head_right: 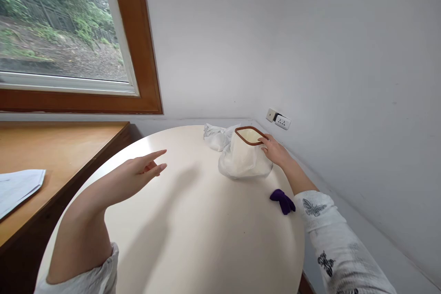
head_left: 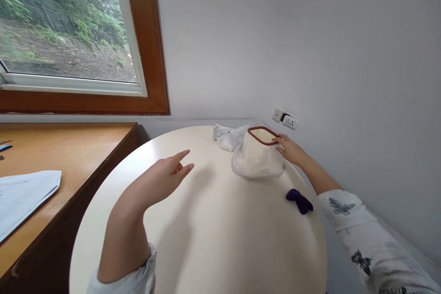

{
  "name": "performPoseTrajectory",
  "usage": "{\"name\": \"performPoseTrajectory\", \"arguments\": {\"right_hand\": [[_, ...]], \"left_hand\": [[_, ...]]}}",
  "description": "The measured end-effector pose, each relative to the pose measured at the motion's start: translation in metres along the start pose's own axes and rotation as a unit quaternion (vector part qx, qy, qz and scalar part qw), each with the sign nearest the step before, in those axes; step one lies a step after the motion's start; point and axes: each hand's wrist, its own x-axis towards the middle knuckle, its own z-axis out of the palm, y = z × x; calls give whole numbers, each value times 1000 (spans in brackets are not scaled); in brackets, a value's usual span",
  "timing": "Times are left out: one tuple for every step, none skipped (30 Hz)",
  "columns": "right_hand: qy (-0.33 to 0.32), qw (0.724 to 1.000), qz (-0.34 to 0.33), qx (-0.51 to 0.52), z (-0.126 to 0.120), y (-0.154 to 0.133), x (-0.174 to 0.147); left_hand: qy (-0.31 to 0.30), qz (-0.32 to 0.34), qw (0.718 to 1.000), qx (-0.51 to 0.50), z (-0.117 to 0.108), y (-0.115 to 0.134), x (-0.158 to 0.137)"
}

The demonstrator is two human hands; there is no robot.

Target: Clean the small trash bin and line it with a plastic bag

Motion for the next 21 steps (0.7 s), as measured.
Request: {"name": "performPoseTrajectory", "arguments": {"right_hand": [[3,1000,10,-9,-5,-3,-3],[10,1000,19,-18,-10,-6,-5],[26,999,26,-25,-16,-10,-8],[48,998,28,-28,-21,-15,-12],[78,996,24,-24,-26,-21,-15],[111,994,15,-12,-30,-28,-18],[143,990,4,5,-32,-36,-21],[170,985,-5,23,-32,-44,-24],[187,981,-16,42,-30,-53,-28],[193,979,-25,59,-26,-62,-30],[184,979,-39,77,-20,-72,-33],[162,981,-58,95,-11,-82,-36],[134,982,-72,113,-2,-93,-38],[101,983,-88,129,9,-103,-40],[86,982,-98,138,20,-114,-42],[74,981,-108,144,30,-124,-43],[63,980,-118,150,41,-134,-45],[51,978,-129,156,51,-143,-47],[41,976,-141,163,59,-151,-49],[33,973,-154,169,67,-158,-51],[27,970,-165,175,74,-163,-53]], "left_hand": [[6,-1,1000,-4,0,0,0],[10,-1,1000,-7,0,0,0],[13,0,1000,-10,0,0,0],[15,4,1000,-11,0,0,0],[17,7,1000,-10,0,0,1],[19,10,1000,-11,1,1,2],[24,11,1000,-11,3,1,4],[31,10,999,-12,7,1,7],[41,7,999,-10,12,0,10],[53,3,999,-7,19,-2,14],[56,4,998,3,28,-5,18],[59,3,998,20,39,-9,22],[55,-1,998,38,51,-15,26],[44,-14,997,60,63,-21,29],[34,-27,996,81,75,-28,31],[31,-35,995,88,87,-35,32],[33,-40,994,93,98,-41,33],[39,-40,994,99,109,-46,34],[49,-37,992,106,118,-50,34],[59,-31,991,113,126,-53,35],[70,-24,990,121,133,-56,35]]}}
